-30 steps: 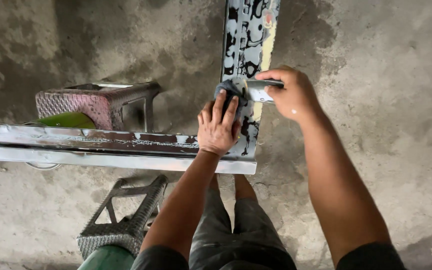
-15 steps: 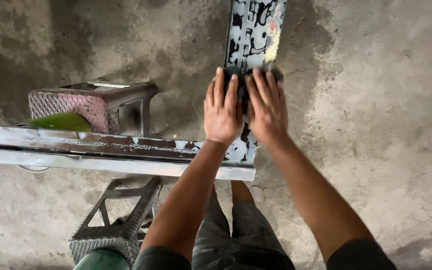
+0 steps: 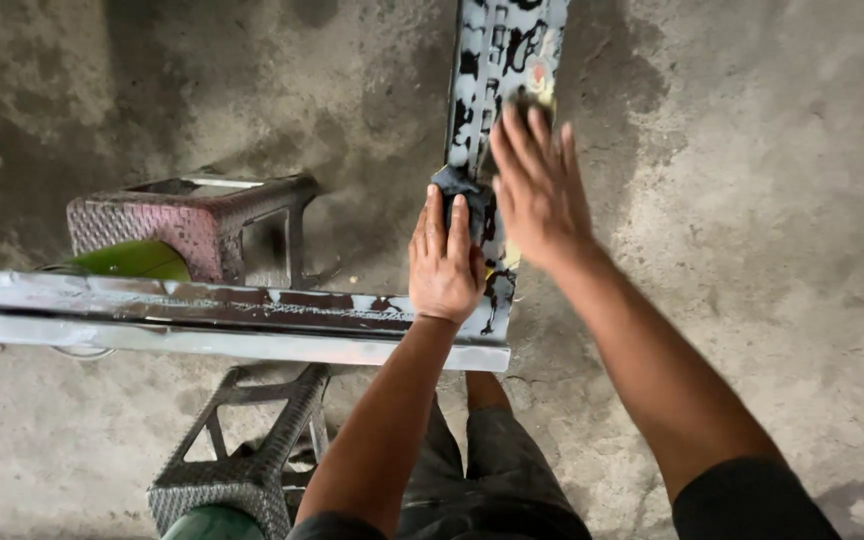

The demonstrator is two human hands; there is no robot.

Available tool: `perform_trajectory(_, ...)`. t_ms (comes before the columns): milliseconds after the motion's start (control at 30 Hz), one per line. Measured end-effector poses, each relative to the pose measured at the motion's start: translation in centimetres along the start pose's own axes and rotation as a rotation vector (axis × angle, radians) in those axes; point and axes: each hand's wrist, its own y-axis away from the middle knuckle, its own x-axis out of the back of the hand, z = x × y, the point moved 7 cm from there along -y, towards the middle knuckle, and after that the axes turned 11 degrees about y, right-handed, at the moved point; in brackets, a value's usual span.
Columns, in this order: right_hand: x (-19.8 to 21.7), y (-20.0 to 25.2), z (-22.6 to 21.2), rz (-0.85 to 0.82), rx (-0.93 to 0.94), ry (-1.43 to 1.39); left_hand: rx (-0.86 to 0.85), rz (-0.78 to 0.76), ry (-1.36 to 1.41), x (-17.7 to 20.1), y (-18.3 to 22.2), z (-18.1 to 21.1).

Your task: The person dips a cloth into a green bucket of water and scrubs a metal frame with a sponge and cloth. They wipe the frame's surface and edges, repeatedly rinsing the cloth in the bucket to remove residue.

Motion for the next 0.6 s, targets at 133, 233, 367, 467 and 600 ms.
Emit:
perform_trajectory(133,-0.4,4.9,-1.1,-0.021,0.055,0.027,0.006,0.007,0.017,0.0,0.0,-0.2)
perform_trajectory(233,-1.2,3.6,-0.2,-0.139,0.054,-0.011,-0.008,0.022,0.007,0.2,0.2,0.0)
perform_trajectory(367,-1.1,-1.0,1.6,0.012,0.018,0.019,-0.014,-0.023,-0.079,0.1,-1.0,0.3)
perform_trajectory(467,-1.2,1.3,0.8,0.056,-0.025,0.009,-0.013,-0.018,-0.090,-0.2,-2.9,0.4)
perform_trajectory(600,-1.0,7.6,-2.2,-0.150,-0.016,-0.019,-0.008,0.028,-0.075,-0.7,-4.2,-0.4)
